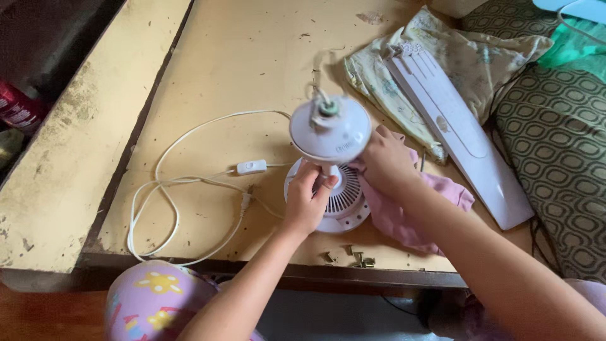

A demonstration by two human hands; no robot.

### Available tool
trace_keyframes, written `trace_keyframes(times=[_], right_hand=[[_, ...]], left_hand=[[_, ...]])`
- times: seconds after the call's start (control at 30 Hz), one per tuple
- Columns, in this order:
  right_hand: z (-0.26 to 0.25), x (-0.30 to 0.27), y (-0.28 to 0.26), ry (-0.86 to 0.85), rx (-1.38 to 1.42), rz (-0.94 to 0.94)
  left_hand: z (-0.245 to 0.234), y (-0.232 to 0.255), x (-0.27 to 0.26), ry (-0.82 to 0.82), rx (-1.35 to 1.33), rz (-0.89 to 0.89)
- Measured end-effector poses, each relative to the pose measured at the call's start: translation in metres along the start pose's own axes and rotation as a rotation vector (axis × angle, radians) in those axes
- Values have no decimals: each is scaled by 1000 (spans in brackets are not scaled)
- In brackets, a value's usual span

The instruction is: The person removes a fan blade from the motor housing, then uses a screwdriver to loosen and remove a central screw. After detaching the blade, the person wipes the motor housing and base with a pink cloth.

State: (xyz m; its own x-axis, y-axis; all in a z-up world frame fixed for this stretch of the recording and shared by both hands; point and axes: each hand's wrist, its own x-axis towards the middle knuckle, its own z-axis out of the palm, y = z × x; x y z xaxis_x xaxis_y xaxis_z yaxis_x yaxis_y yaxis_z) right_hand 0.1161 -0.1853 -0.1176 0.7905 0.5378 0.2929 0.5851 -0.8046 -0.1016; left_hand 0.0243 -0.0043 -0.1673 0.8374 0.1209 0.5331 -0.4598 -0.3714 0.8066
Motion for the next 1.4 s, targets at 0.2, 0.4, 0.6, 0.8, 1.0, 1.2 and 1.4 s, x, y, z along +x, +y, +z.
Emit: trace_keyframes(times=[0.2,0.4,0.6,0.8,1.0,1.2,1.4], right_hand=[[-13,-52,2,77,133,-90],[-38,-111,10,63,162,-158],[-53,-121,39,216,623,331],[-47,-100,24,208,417,202],[-15,-76,0,165,170,30],[-5,-79,-2,156,189,-60],[-19,-103,-19,75,179,-236]], left_hand=[[10,-2,-2,44,58,-13],[7,7,-1,62,90,68],[0,14,-1,24,72,-33],[3,17,-7,68,163,28],[10,13,-11,177,277,74],[15,5,-6,199,339,69],[12,3,-6,179,343,75]])
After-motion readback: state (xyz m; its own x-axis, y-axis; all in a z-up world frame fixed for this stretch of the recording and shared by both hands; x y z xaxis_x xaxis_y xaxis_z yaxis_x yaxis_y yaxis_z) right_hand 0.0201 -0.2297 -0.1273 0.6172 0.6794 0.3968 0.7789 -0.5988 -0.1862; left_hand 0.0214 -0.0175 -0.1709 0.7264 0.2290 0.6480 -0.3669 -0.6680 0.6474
